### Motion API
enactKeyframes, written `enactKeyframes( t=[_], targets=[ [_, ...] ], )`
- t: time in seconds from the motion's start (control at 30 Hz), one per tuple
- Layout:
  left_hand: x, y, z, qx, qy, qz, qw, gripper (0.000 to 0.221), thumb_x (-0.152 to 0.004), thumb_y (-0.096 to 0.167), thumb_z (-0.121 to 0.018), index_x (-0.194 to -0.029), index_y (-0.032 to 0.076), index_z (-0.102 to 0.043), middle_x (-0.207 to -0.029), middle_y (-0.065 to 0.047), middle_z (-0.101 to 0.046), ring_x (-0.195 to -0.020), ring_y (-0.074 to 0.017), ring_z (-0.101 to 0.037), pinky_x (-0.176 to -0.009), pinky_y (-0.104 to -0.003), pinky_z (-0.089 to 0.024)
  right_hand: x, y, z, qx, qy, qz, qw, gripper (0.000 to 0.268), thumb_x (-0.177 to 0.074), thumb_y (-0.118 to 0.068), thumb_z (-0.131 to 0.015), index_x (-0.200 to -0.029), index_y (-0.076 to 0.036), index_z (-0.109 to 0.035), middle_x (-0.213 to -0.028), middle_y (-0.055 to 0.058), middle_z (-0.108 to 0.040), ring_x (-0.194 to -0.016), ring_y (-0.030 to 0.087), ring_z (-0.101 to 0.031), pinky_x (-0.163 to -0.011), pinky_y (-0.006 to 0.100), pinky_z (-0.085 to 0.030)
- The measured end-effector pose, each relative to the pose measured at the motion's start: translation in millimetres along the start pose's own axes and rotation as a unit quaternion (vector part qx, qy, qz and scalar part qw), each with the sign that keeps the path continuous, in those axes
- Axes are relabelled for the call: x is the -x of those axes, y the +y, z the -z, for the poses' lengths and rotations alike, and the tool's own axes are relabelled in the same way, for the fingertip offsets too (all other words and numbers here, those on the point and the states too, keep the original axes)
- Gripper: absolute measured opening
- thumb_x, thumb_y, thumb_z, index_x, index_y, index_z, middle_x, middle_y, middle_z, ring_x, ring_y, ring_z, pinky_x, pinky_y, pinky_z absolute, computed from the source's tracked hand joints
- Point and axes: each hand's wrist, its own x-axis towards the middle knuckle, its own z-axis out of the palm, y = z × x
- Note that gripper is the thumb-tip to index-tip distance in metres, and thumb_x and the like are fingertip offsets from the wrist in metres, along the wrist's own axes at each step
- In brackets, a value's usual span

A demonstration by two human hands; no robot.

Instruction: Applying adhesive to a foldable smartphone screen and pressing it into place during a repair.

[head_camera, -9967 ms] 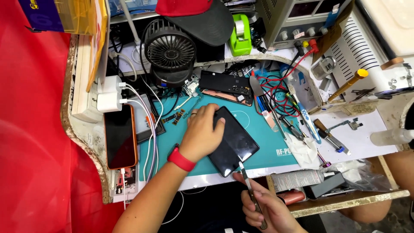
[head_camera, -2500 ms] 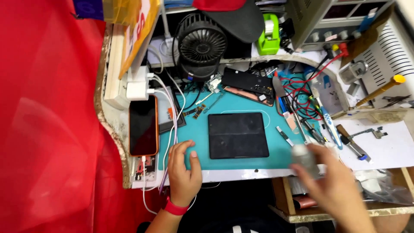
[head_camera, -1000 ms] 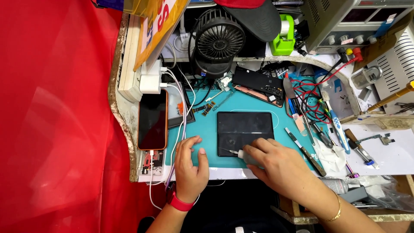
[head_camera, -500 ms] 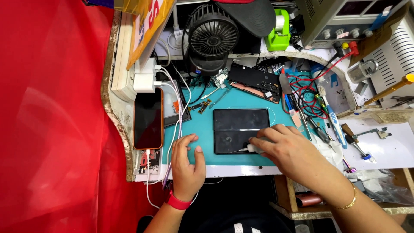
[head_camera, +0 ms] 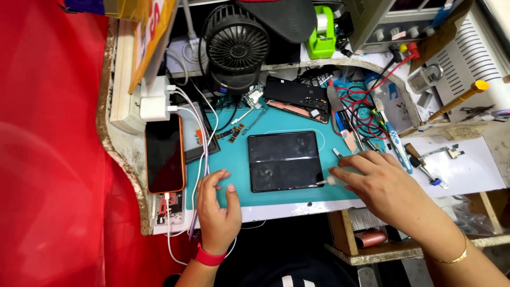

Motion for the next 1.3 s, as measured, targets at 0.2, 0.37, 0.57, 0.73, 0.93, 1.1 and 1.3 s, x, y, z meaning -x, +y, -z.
enactKeyframes(
  t=[0.2, 0.37, 0.57, 0.73, 0.93, 1.1, 1.3],
  targets=[
    [1, 0, -1, -0.005, 0.001, 0.006, 1.0, 0.027, -0.099, 0.01, -0.054, -0.125, 0.003, -0.058, -0.118, -0.011, -0.068, -0.113, -0.0274, -0.064, -0.091, -0.038, -0.053, 16, 6, 10, 0.019, -0.017, -0.033, 0.999, 0.043, -0.092, -0.019, -0.055, -0.134, -0.027, -0.062, -0.121, -0.002, -0.061, -0.102, 0.028, -0.057, -0.084, 0.045, -0.048],
    [1, 0, -1, -0.009, -0.001, 0.01, 1.0, 0.028, -0.098, 0.01, -0.054, -0.125, 0.003, -0.059, -0.118, -0.011, -0.069, -0.114, -0.0274, -0.064, -0.091, -0.038, -0.052, 25, 7, 11, 0.031, -0.012, -0.059, 0.998, 0.042, -0.094, -0.022, -0.053, -0.134, -0.029, -0.061, -0.12, -0.002, -0.062, -0.105, 0.027, -0.058, -0.083, 0.044, -0.048],
    [1, -1, -1, -0.013, -0.001, 0.008, 1.0, 0.028, -0.098, 0.01, -0.054, -0.125, 0.003, -0.058, -0.118, -0.011, -0.068, -0.114, -0.0277, -0.064, -0.09, -0.038, -0.053, 36, 0, 19, -0.038, 0.038, -0.096, 0.994, 0.043, -0.088, -0.023, -0.066, -0.13, -0.02, -0.063, -0.125, 0.002, -0.064, -0.105, 0.029, -0.061, -0.087, 0.043, -0.049],
    [2, -1, -1, -0.02, -0.002, 0.01, 1.0, 0.028, -0.098, 0.01, -0.055, -0.125, 0.004, -0.058, -0.118, -0.01, -0.069, -0.114, -0.0274, -0.064, -0.09, -0.037, -0.052, 44, -31, -9, -0.544, -0.079, -0.406, 0.73, 0.045, -0.086, -0.029, -0.071, -0.129, -0.019, -0.078, -0.081, 0.006, -0.082, -0.066, 0.017, -0.07, -0.06, 0.029, -0.053],
    [2, -2, -1, -0.023, -0.006, 0.018, 1.0, 0.028, -0.099, 0.012, -0.056, -0.125, 0.004, -0.059, -0.118, -0.01, -0.069, -0.114, -0.0268, -0.064, -0.09, -0.037, -0.052, 24, -78, -36, -0.735, 0.025, -0.475, 0.483, 0.029, -0.096, -0.017, -0.062, -0.113, 0.004, -0.074, -0.094, 0.026, -0.078, -0.067, 0.04, -0.078, -0.058, 0.039, -0.056],
    [2, 0, -1, -0.023, -0.006, 0.02, 1.0, 0.028, -0.097, 0.01, -0.056, -0.125, 0.004, -0.059, -0.118, -0.011, -0.069, -0.114, -0.0267, -0.063, -0.091, -0.037, -0.052, 16, -79, -44, -0.748, 0.055, -0.488, 0.446, 0.034, -0.096, -0.017, -0.06, -0.117, 0.008, -0.072, -0.103, 0.029, -0.078, -0.07, 0.044, -0.075, -0.065, 0.043, -0.057],
    [2, -2, -2, -0.03, -0.005, 0.013, 0.999, 0.029, -0.098, 0.009, -0.057, -0.126, 0.004, -0.058, -0.118, -0.01, -0.069, -0.115, -0.0273, -0.063, -0.09, -0.037, -0.052, 9, -79, -37, -0.749, 0.059, -0.477, 0.455, 0.032, -0.096, -0.019, -0.06, -0.111, 0.007, -0.072, -0.1, 0.028, -0.078, -0.07, 0.042, -0.075, -0.065, 0.041, -0.057]
  ],
)
